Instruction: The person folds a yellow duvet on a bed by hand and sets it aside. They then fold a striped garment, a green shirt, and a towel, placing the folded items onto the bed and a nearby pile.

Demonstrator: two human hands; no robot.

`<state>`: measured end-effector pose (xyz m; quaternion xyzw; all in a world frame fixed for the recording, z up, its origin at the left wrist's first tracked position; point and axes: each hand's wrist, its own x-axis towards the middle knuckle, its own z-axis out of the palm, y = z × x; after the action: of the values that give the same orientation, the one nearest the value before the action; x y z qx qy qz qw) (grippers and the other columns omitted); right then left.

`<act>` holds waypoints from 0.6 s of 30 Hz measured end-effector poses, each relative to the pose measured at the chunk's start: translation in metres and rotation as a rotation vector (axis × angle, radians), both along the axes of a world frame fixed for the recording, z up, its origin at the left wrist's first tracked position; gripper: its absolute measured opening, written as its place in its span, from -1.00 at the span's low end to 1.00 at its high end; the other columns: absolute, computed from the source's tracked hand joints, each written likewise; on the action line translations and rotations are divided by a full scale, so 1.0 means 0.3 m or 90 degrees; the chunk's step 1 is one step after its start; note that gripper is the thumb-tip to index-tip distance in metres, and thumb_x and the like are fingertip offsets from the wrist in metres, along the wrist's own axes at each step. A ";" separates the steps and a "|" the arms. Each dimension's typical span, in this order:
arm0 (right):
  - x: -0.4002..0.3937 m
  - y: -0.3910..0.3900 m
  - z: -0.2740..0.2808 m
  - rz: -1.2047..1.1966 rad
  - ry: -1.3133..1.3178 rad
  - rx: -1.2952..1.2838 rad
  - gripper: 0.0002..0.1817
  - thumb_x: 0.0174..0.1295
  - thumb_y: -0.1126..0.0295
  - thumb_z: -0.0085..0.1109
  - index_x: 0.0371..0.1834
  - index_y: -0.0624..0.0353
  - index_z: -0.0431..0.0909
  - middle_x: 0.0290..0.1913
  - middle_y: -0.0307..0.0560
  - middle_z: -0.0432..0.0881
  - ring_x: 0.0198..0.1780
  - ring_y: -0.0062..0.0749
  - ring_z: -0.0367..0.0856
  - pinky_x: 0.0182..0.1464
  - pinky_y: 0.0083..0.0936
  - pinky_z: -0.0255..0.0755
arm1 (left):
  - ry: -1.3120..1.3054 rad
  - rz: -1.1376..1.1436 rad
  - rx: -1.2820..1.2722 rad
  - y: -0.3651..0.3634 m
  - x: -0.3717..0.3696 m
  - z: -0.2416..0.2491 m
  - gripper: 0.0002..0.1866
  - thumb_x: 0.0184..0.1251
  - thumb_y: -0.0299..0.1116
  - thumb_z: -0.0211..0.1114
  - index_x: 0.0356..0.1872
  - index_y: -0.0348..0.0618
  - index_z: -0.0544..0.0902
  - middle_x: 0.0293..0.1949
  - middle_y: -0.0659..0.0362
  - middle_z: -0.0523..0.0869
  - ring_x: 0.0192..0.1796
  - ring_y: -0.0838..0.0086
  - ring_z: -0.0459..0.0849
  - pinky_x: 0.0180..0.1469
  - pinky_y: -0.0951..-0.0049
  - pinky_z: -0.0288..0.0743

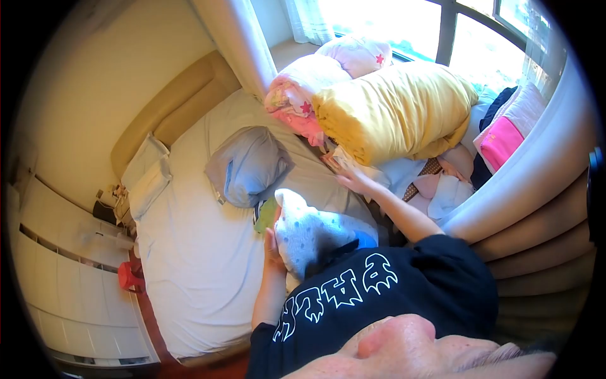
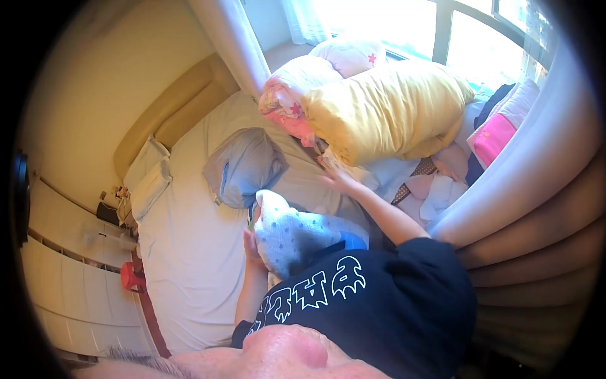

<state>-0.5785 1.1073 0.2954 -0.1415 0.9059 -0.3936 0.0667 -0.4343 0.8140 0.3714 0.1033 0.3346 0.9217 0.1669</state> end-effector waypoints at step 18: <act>0.339 0.054 -0.600 0.064 -0.235 -0.124 -0.52 0.28 -0.01 0.03 -0.17 0.24 0.64 -0.19 0.03 0.67 -0.10 -0.30 0.60 -0.03 -0.34 0.45 | 0.047 0.132 -0.032 0.176 -0.101 0.505 -0.45 0.32 -0.09 0.07 0.20 -0.27 0.36 0.06 -0.03 0.54 0.07 0.20 0.55 0.12 0.18 0.46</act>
<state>-0.4768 1.1237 0.1153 -0.1180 0.8277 -0.4947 0.2373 -0.4645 0.8666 0.5228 0.0976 0.3724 0.9209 0.0608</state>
